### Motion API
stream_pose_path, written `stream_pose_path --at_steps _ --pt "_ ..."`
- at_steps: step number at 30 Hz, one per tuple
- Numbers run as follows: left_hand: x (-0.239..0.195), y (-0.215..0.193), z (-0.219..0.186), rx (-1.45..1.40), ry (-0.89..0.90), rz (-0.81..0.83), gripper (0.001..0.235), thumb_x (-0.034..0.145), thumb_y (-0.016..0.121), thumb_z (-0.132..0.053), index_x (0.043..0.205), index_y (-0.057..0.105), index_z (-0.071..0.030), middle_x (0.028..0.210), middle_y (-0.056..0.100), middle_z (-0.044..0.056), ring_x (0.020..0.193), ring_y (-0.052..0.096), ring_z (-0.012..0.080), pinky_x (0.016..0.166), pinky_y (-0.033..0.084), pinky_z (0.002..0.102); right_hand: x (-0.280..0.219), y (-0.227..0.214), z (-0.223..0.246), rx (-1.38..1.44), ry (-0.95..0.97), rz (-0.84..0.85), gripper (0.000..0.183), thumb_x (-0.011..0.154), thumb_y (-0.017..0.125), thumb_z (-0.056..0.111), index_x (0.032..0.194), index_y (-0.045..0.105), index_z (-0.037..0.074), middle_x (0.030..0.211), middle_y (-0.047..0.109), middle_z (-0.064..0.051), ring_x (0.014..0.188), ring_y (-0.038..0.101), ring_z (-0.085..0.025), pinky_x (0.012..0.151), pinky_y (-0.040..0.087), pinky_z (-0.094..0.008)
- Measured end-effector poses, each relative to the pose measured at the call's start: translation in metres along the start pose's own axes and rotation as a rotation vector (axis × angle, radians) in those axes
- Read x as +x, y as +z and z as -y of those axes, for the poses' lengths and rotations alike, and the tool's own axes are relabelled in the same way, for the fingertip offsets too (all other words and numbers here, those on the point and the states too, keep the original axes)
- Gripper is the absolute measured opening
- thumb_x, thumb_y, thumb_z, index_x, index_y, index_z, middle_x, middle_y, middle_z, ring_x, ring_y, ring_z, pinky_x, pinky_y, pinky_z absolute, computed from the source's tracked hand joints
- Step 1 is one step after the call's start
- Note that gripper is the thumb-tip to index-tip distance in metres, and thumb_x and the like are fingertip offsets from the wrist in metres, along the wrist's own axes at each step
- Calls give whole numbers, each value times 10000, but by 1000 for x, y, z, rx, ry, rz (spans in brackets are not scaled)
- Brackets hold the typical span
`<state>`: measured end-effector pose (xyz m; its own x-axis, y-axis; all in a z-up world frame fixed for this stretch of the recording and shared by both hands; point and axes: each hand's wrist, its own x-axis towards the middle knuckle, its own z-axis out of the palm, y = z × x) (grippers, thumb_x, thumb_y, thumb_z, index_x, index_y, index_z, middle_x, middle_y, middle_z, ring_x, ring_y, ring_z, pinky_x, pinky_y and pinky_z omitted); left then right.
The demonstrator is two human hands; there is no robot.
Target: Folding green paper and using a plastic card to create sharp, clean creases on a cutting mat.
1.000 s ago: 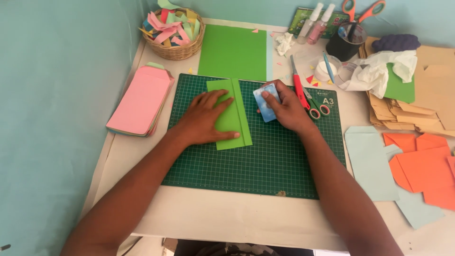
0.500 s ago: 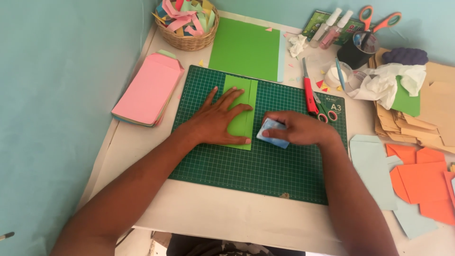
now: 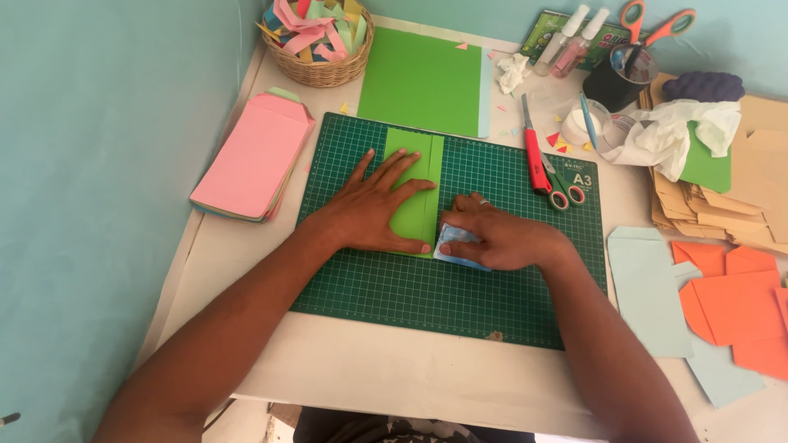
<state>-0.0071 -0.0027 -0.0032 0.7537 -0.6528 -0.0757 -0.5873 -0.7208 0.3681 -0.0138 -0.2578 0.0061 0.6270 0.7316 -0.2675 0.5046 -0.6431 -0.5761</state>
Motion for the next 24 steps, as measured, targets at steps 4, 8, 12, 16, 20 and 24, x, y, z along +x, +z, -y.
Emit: stream_pose_path --at_steps 4,8,12,16,20,24 --pt "-1 1 0 -6 4 -12 982 765 600 -872 1517 388 -276 1680 172 125 1575 133 333 1255 32 638 0 -1 4 2 21 17 269 1003 633 394 964 627 128 937 439 -34 945 432 -255 958 408 -437" --pt "-1 1 0 3 -2 -7 991 759 599 -876 1523 384 -283 1683 164 118 1577 129 325 1256 34 634 0 -2 9 7 28 21 241 1004 628 372 992 633 131 931 441 -39 934 439 -255 938 417 -442" --pt "0 0 -1 6 -11 2 986 765 601 -869 1521 388 -274 1686 163 120 1579 121 323 1257 23 629 0 -1 7 -3 40 24 214 1000 634 355 1021 651 142 941 442 -27 941 431 -243 924 420 -431" --pt "-1 -1 -1 5 -17 16 998 757 593 -879 1526 381 -279 1689 155 118 1582 111 319 1258 14 627 2 -1 8 0 56 30 219 999 630 361 1015 649 143 943 441 -31 936 420 -240 913 418 -423" --pt "0 -2 -1 5 -20 24 997 757 588 -883 1524 380 -282 1691 147 112 1583 105 314 1260 10 623 1 0 8 12 53 24 227 999 634 358 1006 645 131 943 443 -42 944 416 -251 906 416 -423" --pt "0 -2 -1 3 -23 27 999 758 587 -883 1528 376 -283 1693 142 113 1584 99 313 1259 4 622 2 1 6 12 54 20 236 999 639 362 998 640 127 944 440 -45 944 409 -252 906 413 -422"
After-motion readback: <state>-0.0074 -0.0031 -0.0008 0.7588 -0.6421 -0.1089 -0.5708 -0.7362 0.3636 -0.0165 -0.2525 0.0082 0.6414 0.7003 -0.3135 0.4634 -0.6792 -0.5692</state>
